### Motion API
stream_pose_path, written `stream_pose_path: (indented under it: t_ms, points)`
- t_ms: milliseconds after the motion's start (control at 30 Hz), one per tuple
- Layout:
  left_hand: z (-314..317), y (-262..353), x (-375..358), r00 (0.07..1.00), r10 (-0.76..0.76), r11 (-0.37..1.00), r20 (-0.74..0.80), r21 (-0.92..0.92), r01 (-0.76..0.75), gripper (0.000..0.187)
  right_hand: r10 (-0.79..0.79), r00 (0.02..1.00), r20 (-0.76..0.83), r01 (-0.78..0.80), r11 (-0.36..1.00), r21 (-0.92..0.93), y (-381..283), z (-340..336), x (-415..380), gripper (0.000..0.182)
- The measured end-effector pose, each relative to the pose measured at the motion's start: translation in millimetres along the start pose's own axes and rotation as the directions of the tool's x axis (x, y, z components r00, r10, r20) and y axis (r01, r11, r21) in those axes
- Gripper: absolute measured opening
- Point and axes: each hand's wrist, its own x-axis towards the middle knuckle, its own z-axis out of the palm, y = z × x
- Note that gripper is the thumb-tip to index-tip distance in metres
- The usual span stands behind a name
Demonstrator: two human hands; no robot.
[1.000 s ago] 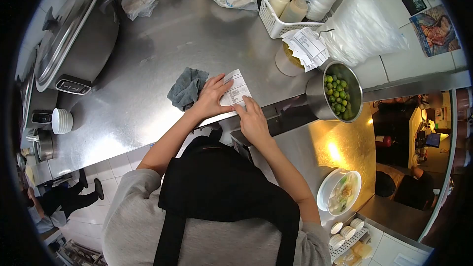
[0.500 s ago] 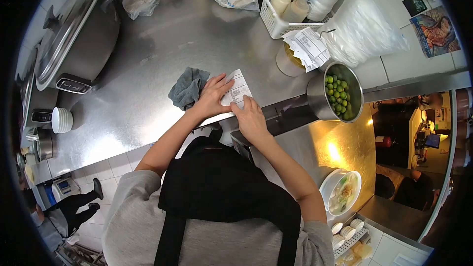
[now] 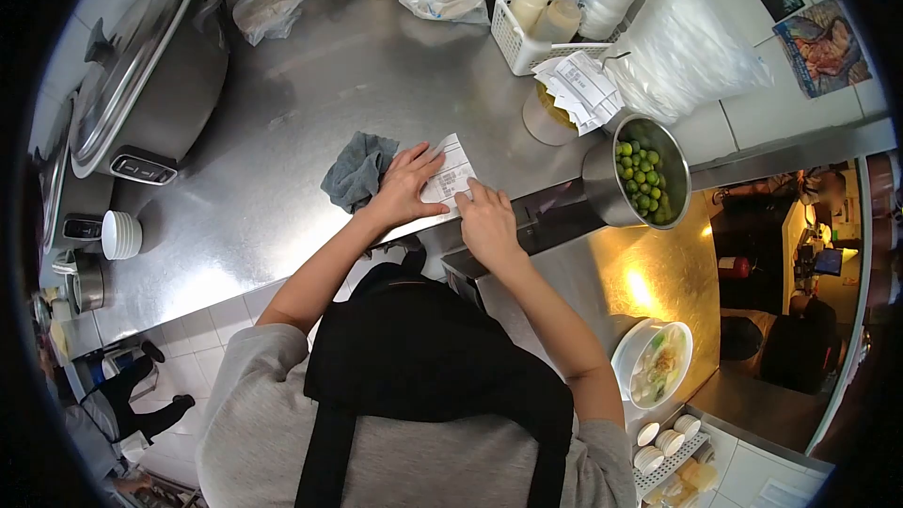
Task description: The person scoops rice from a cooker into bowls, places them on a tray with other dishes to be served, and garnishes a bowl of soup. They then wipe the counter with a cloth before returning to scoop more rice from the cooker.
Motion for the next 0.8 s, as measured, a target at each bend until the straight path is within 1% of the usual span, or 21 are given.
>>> stream_pose_path:
  t_ms: [67, 100, 133, 167, 200, 233, 267, 300, 333, 367, 433, 467, 500, 533, 567, 600, 633, 700, 733, 767, 800]
  points:
    - [-1, 0, 0, 1.000, 0.010, 1.000, -0.010, -0.006, -0.010, 0.080, 0.055, 0.994, -0.094, -0.018, 0.937, 0.348, 12, 0, 1, 0.048]
    - [-1, 1, 1, 1.000, 0.013, 1.000, -0.018, -0.017, -0.013, 0.079, 0.059, 0.992, -0.108, -0.019, 0.941, 0.338, 15, 1, 4, 0.048]
    - [-6, 9, 3, 0.995, -0.100, 0.928, -0.004, -0.362, 0.092, 0.075, 0.210, 0.965, -0.154, -0.089, 0.823, 0.562, 18, 5, 6, 0.054]
    - [-21, 27, 9, 0.978, -0.197, 0.843, 0.072, -0.496, 0.206, 0.068, 0.365, 0.915, -0.171, -0.120, 0.650, 0.751, 23, 10, 9, 0.060]
    - [-1, 20, 9, 0.974, -0.224, 0.665, 0.025, -0.727, 0.171, 0.063, 0.372, 0.927, -0.051, -0.047, 0.250, 0.967, 33, 28, 12, 0.070]
    - [-9, 29, 12, 0.961, -0.257, 0.582, 0.103, -0.778, 0.238, 0.059, 0.345, 0.922, 0.176, -0.206, 0.052, 0.977, 40, 10, 15, 0.072]
    - [-27, 49, 18, 0.959, -0.263, 0.499, 0.102, -0.836, 0.226, 0.062, 0.305, 0.948, 0.087, -0.095, 0.013, 0.995, 40, -13, 21, 0.069]
    - [-27, 49, 22, 0.978, -0.199, 0.433, 0.069, -0.889, 0.151, 0.065, 0.309, 0.948, 0.071, -0.090, 0.048, 0.995, 40, -52, 27, 0.065]
    - [-41, 58, 29, 0.983, -0.178, 0.503, 0.037, -0.855, 0.123, 0.065, 0.227, 0.973, 0.027, -0.079, 0.222, 0.972, 51, -91, 32, 0.061]
    - [-61, 70, 32, 0.986, -0.168, 0.520, 0.024, -0.847, 0.109, 0.063, 0.262, 0.959, -0.106, -0.047, 0.518, 0.854, 58, -145, 36, 0.052]
    - [-82, 67, 33, 0.989, -0.138, 0.617, -0.060, -0.786, 0.038, 0.057, 0.148, 0.872, -0.466, 0.051, 0.920, 0.388, 104, -228, 52, 0.041]
    - [-92, 62, 33, 0.987, -0.144, 0.652, -0.070, -0.757, 0.041, 0.053, 0.029, 0.799, -0.601, 0.084, 0.984, 0.159, 138, -274, 60, 0.031]
    - [-101, 55, 30, 0.983, -0.162, 0.687, -0.084, -0.725, 0.051, 0.049, -0.035, 0.775, -0.631, 0.069, 0.997, 0.030, 172, -328, 68, 0.032]
    - [-106, 45, 27, 0.976, -0.188, 0.700, -0.110, -0.712, 0.054, 0.046, 0.061, 0.744, -0.665, -0.128, 0.990, -0.052, 187, -386, 69, 0.038]
    - [-111, 35, 24, 0.965, -0.223, 0.711, -0.135, -0.700, 0.066, 0.043, 0.046, 0.591, -0.805, -0.281, 0.948, -0.153, 202, -433, 69, 0.042]
    - [-116, 26, 20, 0.965, -0.217, 0.712, -0.147, -0.700, 0.053, 0.043, -0.139, 0.437, -0.889, -0.184, 0.953, -0.240, 235, -478, 66, 0.044]
    - [-120, 18, 15, 0.948, -0.267, 0.731, -0.172, -0.677, 0.083, 0.042, -0.277, 0.268, -0.923, -0.295, 0.888, -0.353, 257, -520, 59, 0.044]
    - [-123, 3, 6, 0.921, -0.332, 0.741, -0.205, -0.661, 0.120, 0.041, -0.342, 0.030, -0.939, -0.382, 0.865, -0.327, 291, -577, 38, 0.043]
    - [-123, -4, 1, 0.905, -0.367, 0.733, -0.216, -0.667, 0.138, 0.041, -0.297, -0.029, -0.954, -0.443, 0.860, -0.254, 328, -596, 24, 0.041]
    - [-122, -11, -3, 0.887, -0.401, 0.724, -0.228, -0.673, 0.154, 0.040, 0.044, -0.033, -0.998, -0.494, 0.868, 0.054, 355, -604, 15, 0.042]
    - [-121, -16, -6, 0.875, -0.420, 0.725, -0.240, -0.668, 0.165, 0.038, 0.258, -0.072, -0.963, -0.479, 0.838, 0.261, 364, -610, 12, 0.039]
